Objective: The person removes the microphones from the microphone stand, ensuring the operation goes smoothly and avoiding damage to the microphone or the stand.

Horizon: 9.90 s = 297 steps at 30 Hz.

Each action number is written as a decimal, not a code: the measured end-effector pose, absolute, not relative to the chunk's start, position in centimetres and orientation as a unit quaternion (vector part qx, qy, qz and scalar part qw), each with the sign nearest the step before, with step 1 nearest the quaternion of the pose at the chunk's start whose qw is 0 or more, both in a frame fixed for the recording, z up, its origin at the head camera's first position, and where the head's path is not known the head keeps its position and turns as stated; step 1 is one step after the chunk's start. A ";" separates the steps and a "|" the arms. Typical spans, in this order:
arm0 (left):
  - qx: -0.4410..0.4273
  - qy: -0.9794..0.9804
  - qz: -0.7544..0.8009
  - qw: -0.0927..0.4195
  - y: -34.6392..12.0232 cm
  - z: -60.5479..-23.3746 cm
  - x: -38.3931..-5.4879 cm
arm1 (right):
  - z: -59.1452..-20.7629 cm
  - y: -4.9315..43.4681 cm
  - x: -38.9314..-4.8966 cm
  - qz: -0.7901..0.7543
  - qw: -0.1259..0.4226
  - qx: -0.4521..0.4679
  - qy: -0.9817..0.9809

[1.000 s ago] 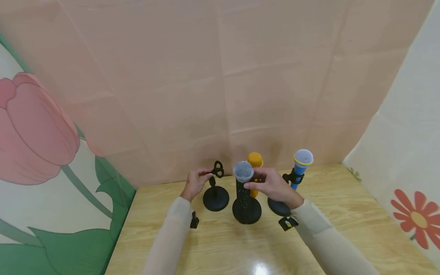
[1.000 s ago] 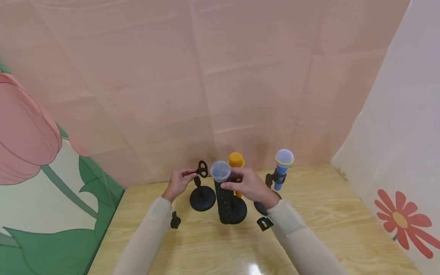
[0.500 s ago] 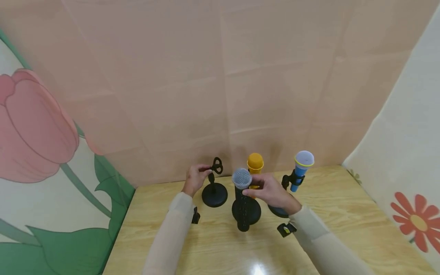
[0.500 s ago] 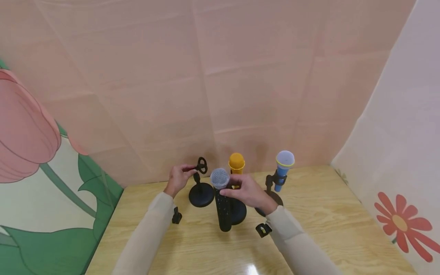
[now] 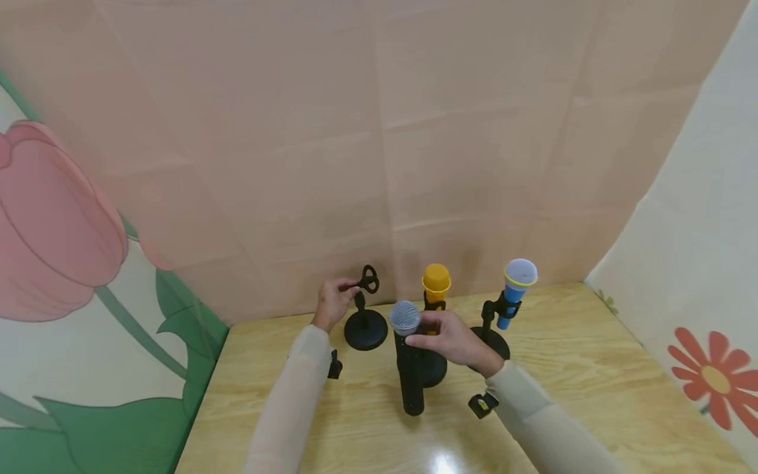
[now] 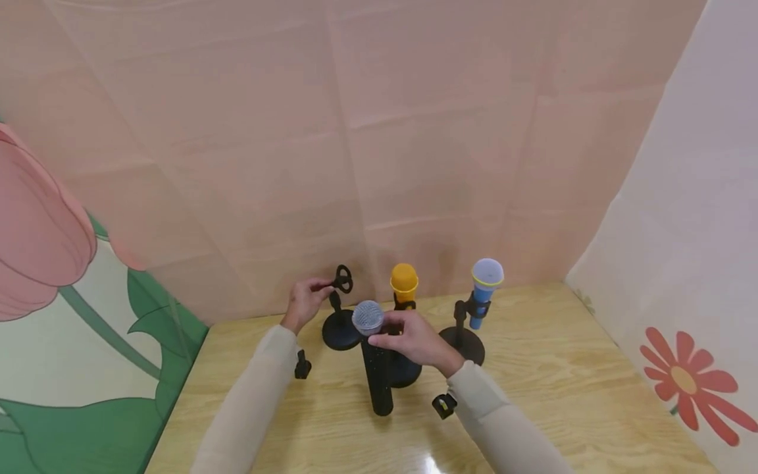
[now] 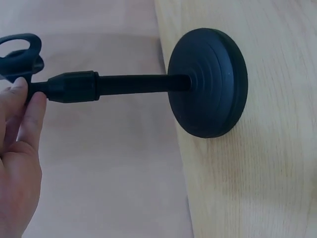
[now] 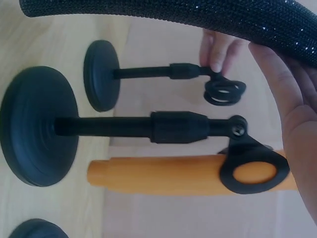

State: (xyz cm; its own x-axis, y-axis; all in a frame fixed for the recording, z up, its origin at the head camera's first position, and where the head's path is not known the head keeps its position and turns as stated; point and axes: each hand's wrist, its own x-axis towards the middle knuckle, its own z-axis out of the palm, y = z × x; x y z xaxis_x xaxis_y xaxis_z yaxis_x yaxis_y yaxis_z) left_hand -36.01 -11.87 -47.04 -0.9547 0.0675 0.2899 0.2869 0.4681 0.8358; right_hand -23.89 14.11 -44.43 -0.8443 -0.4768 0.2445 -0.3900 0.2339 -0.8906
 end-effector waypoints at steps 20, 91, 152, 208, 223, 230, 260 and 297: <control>-0.076 -0.884 -0.452 0.091 -11.7 -45.6 -37.0 | -47.3 12.8 -24.2 -0.591 0.087 -0.237 0.766; -0.051 -0.885 -0.450 0.112 -11.9 -46.0 -37.2 | -54.6 6.5 -26.0 -0.615 0.092 -0.053 0.781; -0.018 -0.882 -0.460 0.099 -11.8 -45.4 -36.8 | -58.5 2.7 -26.1 -0.505 0.038 0.032 0.862; -0.038 -0.884 -0.451 0.119 -11.5 -45.9 -35.0 | -53.1 6.1 -23.4 -0.482 0.002 -0.038 0.875; -0.168 -0.857 -0.485 0.033 -8.6 -45.7 -31.4 | -48.7 11.1 -21.9 -0.508 0.011 -0.109 0.854; -0.173 -0.854 -0.490 0.004 -7.1 -45.1 -29.6 | -47.6 14.0 -22.1 -0.491 0.032 -0.172 0.853; -0.197 -0.834 -0.515 -0.022 -2.8 -45.7 -28.1 | -45.0 21.9 -25.5 -0.452 -0.027 -0.156 0.878; -0.228 -0.849 -0.476 -0.026 -2.9 -45.2 -29.1 | -44.0 20.9 -27.1 -0.490 -0.002 -0.180 0.853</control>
